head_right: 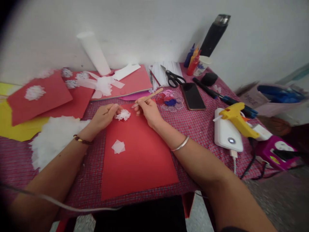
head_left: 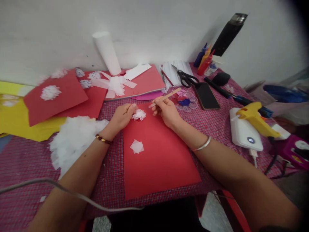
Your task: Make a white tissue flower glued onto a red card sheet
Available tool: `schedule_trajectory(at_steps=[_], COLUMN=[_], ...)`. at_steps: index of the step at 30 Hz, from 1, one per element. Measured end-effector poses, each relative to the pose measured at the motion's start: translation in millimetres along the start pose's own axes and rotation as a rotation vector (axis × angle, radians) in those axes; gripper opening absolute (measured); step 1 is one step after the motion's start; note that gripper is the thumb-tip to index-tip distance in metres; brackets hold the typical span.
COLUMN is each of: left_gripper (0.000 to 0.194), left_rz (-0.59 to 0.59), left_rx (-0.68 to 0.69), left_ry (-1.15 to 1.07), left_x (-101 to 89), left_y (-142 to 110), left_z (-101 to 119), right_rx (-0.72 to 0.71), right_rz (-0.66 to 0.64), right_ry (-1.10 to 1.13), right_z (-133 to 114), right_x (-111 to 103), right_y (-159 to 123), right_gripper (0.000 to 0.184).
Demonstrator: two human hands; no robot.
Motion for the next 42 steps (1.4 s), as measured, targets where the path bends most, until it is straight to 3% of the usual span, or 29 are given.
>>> schedule_trajectory(at_steps=[2, 4, 8, 11, 14, 17, 21, 25, 27, 29, 33, 35, 38, 42], left_gripper=[0.035, 0.035, 0.021, 0.017, 0.019, 0.022, 0.016, 0.015, 0.013, 0.011, 0.01, 0.012, 0.016, 0.018], left_rz=[0.046, 0.157, 0.316, 0.345, 0.258, 0.147, 0.045, -0.048, -0.005, 0.112, 0.439, 0.543, 0.562, 0.499], left_rx=[-0.094, -0.117, -0.142, -0.246, -0.307, -0.253, -0.114, -0.028, 0.006, -0.011, -0.211, -0.343, -0.483, -0.493], left_ry=[-0.21, -0.281, -0.128, 0.075, 0.279, 0.44, 0.57, 0.547, 0.544, 0.571, 0.609, 0.577, 0.443, 0.325], left_x=[-28.5, -72.1, -154.0, -176.2, -167.9, -149.7, -127.2, -101.6, -92.7, -92.7, -118.9, -132.5, -138.3, -129.5], left_y=[-3.3, -14.5, -61.9, -101.2, -127.4, -143.4, -168.6, -203.5, -221.1, -236.0, -256.0, -262.8, -269.7, -271.4], left_z=[0.1, 2.5, 9.7, 2.2, -16.4, -28.8, -21.0, -5.0, -0.2, 0.2, -9.2, -17.0, -30.3, -41.7], right_rx=[-0.004, -0.029, -0.045, -0.043, -0.066, -0.087, -0.079, -0.083, -0.082, -0.071, -0.059, -0.065, -0.084, -0.113], right_rz=[-0.028, -0.05, -0.086, -0.093, -0.092, -0.088, -0.051, -0.046, -0.053, -0.038, -0.004, 0.01, 0.045, 0.031], right_ry=[0.026, 0.043, 0.037, 0.011, -0.023, -0.058, -0.075, -0.11, -0.111, -0.107, -0.088, -0.094, -0.129, -0.135], right_z=[-1.5, -1.6, 1.6, 2.8, 2.4, 2.4, 2.9, 2.0, 1.0, -0.1, -1.7, -2.1, -2.8, -5.3], right_x=[-1.4, -3.3, -6.0, -6.0, -5.7, -5.7, -6.1, -4.7, -3.6, -3.1, -2.3, -2.2, -2.3, 1.0], right_y=[-2.5, -4.0, -1.1, 0.3, -1.0, -2.6, -3.3, -3.9, -4.9, -6.1, -8.6, -9.7, -10.6, -11.9], right_gripper=[0.015, 0.012, 0.008, 0.011, 0.01, 0.008, 0.01, 0.014, 0.013, 0.014, 0.018, 0.019, 0.022, 0.028])
Point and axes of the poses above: each hand's wrist, its own y-axis towards the middle knuckle, its own x-axis out of the palm, z = x × y, the point moved 3 cm from there along y, towards the middle knuckle, and after that the axes turned 5 degrees about y, right-handed, at the moved point
